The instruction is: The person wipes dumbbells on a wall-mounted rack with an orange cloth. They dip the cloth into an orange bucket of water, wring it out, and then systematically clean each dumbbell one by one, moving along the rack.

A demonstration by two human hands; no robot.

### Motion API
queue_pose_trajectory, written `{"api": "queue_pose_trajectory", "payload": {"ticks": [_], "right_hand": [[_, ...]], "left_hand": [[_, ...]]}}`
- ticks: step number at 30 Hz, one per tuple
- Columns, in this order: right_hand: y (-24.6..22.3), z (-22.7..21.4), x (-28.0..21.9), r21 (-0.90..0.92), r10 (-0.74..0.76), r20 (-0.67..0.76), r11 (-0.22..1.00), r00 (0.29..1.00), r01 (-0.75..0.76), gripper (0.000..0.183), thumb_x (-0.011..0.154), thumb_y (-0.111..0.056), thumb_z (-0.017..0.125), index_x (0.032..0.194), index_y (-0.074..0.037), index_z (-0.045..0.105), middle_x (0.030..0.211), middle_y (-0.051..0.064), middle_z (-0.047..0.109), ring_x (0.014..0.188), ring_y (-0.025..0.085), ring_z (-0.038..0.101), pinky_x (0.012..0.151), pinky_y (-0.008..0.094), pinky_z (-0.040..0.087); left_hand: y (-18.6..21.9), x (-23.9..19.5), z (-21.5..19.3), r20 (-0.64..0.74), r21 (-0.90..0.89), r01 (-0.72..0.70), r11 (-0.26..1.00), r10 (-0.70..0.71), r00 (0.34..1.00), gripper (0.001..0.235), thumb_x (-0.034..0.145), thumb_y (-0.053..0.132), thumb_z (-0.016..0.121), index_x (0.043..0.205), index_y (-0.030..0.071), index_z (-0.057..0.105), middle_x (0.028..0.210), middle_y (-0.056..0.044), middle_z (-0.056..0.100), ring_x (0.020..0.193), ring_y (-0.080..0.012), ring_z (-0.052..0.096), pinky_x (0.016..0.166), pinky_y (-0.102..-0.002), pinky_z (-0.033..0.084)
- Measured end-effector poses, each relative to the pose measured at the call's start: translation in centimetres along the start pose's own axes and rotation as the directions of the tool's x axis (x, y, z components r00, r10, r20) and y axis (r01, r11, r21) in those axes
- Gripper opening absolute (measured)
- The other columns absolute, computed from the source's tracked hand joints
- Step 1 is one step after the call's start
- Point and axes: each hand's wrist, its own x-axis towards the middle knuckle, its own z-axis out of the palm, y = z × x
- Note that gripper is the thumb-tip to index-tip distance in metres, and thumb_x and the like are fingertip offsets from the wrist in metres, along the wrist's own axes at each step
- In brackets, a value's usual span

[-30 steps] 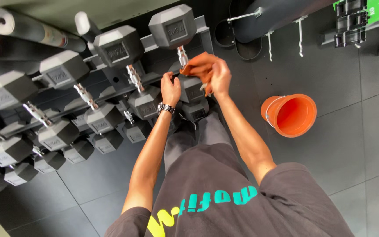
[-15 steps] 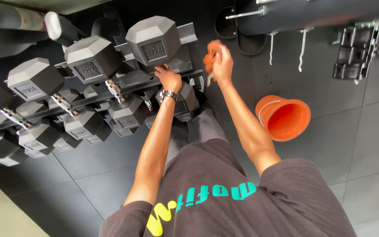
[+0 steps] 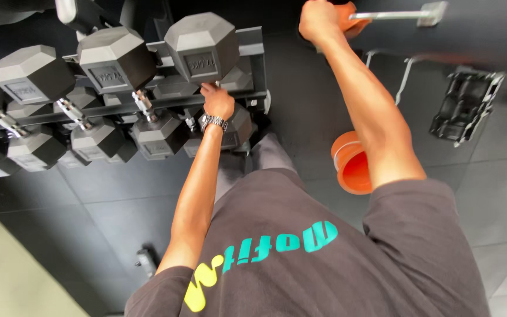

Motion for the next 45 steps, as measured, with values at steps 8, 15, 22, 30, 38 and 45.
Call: {"api": "queue_pose_trajectory", "payload": {"ticks": [8,15,22,30,38,45], "right_hand": [[-17.9,-10.3,-9.8,0.402,-0.398,-0.569,0.629,0.72,0.665,0.035,0.094,-0.023,0.064,0.127,-0.011,0.069,0.129,0.017,0.068,0.119,0.034,0.065,0.1,0.045,0.05],[-28.0,-13.0,0.0,0.359,-0.775,0.167,0.623,0.609,0.695,0.04,0.109,-0.033,0.044,0.138,-0.021,0.069,0.141,0.011,0.066,0.129,0.033,0.06,0.105,0.043,0.047],[-25.5,-11.8,-0.5,0.576,-0.783,0.009,0.513,0.623,0.637,0.045,0.112,-0.033,0.04,0.149,-0.013,0.055,0.155,0.012,0.051,0.145,0.034,0.042,0.116,0.044,0.035],[-29.4,-7.0,-4.2,-0.297,-0.84,0.275,0.388,0.467,0.872,0.037,0.109,-0.026,0.053,0.135,-0.004,0.067,0.145,0.012,0.061,0.149,0.04,0.041,0.123,0.07,0.024],[-30.6,-6.5,-8.6,-0.801,-0.855,0.26,0.068,0.449,0.595,0.061,0.094,-0.04,0.06,0.14,-0.001,0.066,0.144,0.016,0.06,0.146,0.039,0.04,0.118,0.066,0.019],[-29.3,-13.9,-7.8,-0.029,-0.816,-0.154,0.567,0.557,0.823,0.032,0.096,-0.024,0.063,0.127,-0.017,0.071,0.138,0.009,0.061,0.124,0.038,0.055,0.096,0.062,0.04]], "left_hand": [[0.3,-0.1,-1.3,0.07,-0.276,0.111,0.955,-0.095,0.993,0.084,0.086,0.015,0.063,0.15,-0.014,0.017,0.137,-0.035,0.037,0.109,-0.0508,0.058,0.089,-0.052,0.052],[2.9,-1.1,-1.1,0.089,-0.127,0.228,0.965,-0.218,0.972,0.086,0.088,0.014,0.063,0.157,-0.005,0.015,0.143,-0.029,0.042,0.115,-0.046,0.059,0.093,-0.058,0.051],[3.7,-1.8,-3.4,0.165,-0.084,0.259,0.962,-0.243,0.956,0.088,0.091,0.017,0.062,0.161,0.004,0.011,0.139,-0.021,0.046,0.125,-0.0421,0.054,0.095,-0.069,0.041],[5.2,-1.9,-5.8,0.165,-0.065,0.238,0.969,-0.225,0.96,0.082,0.093,0.018,0.06,0.16,0.006,0.015,0.139,-0.022,0.046,0.123,-0.0429,0.056,0.101,-0.071,0.037],[3.1,-1.5,-4.7,0.124,-0.041,0.082,0.996,-0.076,0.989,0.056,0.097,0.024,0.058,0.147,0.013,0.035,0.141,-0.02,0.049,0.126,-0.0428,0.055,0.099,-0.07,0.039],[3.8,-1.6,-5.5,0.096,-0.119,0.182,0.976,-0.171,0.981,0.088,0.087,0.018,0.063,0.16,0.002,0.018,0.135,-0.025,0.049,0.111,-0.0412,0.062,0.088,-0.058,0.048]]}}
